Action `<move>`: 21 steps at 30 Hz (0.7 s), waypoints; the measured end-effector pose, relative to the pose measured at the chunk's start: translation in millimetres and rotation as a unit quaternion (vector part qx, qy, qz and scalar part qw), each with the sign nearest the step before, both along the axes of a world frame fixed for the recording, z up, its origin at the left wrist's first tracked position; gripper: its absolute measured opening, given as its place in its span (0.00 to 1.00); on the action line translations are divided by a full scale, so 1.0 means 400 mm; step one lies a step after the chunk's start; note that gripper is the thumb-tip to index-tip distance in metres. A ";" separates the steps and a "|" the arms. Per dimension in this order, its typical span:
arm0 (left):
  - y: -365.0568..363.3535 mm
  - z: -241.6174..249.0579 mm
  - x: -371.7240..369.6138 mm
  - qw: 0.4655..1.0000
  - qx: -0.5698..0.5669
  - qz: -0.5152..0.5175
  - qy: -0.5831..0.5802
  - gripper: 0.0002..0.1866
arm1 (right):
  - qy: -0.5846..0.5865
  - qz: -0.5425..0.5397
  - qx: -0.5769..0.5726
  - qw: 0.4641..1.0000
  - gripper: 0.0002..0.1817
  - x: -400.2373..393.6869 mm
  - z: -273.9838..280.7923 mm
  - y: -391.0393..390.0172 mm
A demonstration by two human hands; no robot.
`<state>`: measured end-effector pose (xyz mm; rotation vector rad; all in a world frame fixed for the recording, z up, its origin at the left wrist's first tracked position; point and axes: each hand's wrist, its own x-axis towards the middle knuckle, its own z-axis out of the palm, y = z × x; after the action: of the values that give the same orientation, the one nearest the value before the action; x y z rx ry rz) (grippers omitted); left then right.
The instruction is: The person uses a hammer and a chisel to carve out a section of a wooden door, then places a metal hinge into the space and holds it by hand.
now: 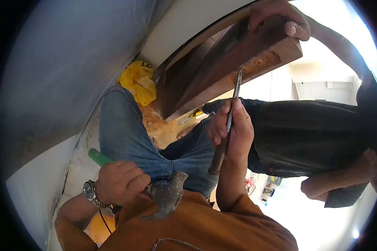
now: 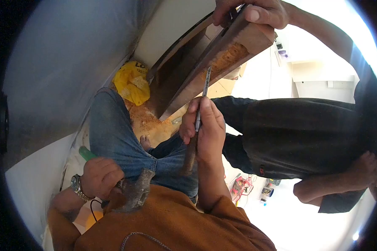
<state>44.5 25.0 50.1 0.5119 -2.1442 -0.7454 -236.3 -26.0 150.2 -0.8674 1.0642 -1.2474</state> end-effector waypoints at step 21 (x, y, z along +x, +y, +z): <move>0.027 0.081 0.007 0.990 0.097 0.080 0.063 0.20 | -0.079 -0.045 -0.054 0.994 0.18 0.066 0.033 -0.049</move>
<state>47.4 35.7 82.6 0.7112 -1.8997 -0.8766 -210.0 -45.7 163.2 -0.7932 0.9248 -1.4362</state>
